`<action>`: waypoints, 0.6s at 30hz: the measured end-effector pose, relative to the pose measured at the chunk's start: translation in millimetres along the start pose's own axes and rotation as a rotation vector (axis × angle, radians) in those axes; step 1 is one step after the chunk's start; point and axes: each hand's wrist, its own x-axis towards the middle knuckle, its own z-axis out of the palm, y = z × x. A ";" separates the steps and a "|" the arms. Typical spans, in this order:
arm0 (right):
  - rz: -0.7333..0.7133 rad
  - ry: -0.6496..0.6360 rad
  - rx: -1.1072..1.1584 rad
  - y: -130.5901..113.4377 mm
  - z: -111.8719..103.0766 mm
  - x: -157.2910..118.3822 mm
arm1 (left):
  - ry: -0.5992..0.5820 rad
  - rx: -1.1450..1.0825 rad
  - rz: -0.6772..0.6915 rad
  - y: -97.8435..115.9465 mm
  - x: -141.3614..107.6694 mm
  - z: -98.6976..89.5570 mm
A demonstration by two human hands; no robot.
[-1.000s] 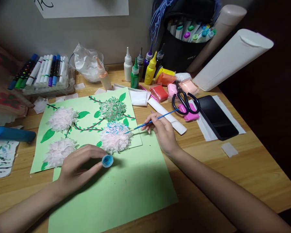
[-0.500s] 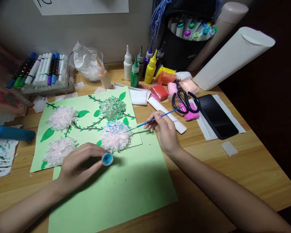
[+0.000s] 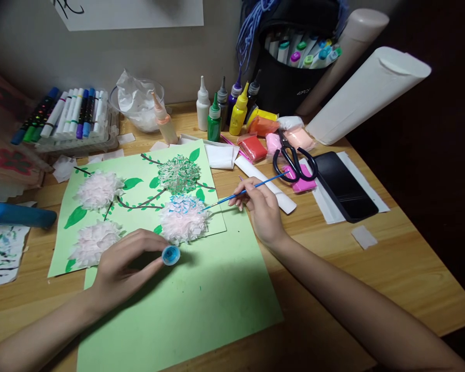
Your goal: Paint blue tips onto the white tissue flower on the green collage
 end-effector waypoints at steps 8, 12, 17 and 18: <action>-0.040 0.010 0.027 -2.9 1.0 -2.2 | 0.000 0.011 0.001 0.6 1.3 0.1; -0.056 -0.026 0.004 -2.8 1.0 -3.4 | 0.002 0.008 0.004 0.3 1.1 0.3; -0.044 -0.006 -0.014 -1.5 0.5 -2.9 | -0.009 -0.002 0.003 -1.0 -0.3 0.1; -0.048 0.001 -0.004 -1.3 0.4 -2.5 | -0.011 -0.002 0.003 -0.9 -0.5 -0.1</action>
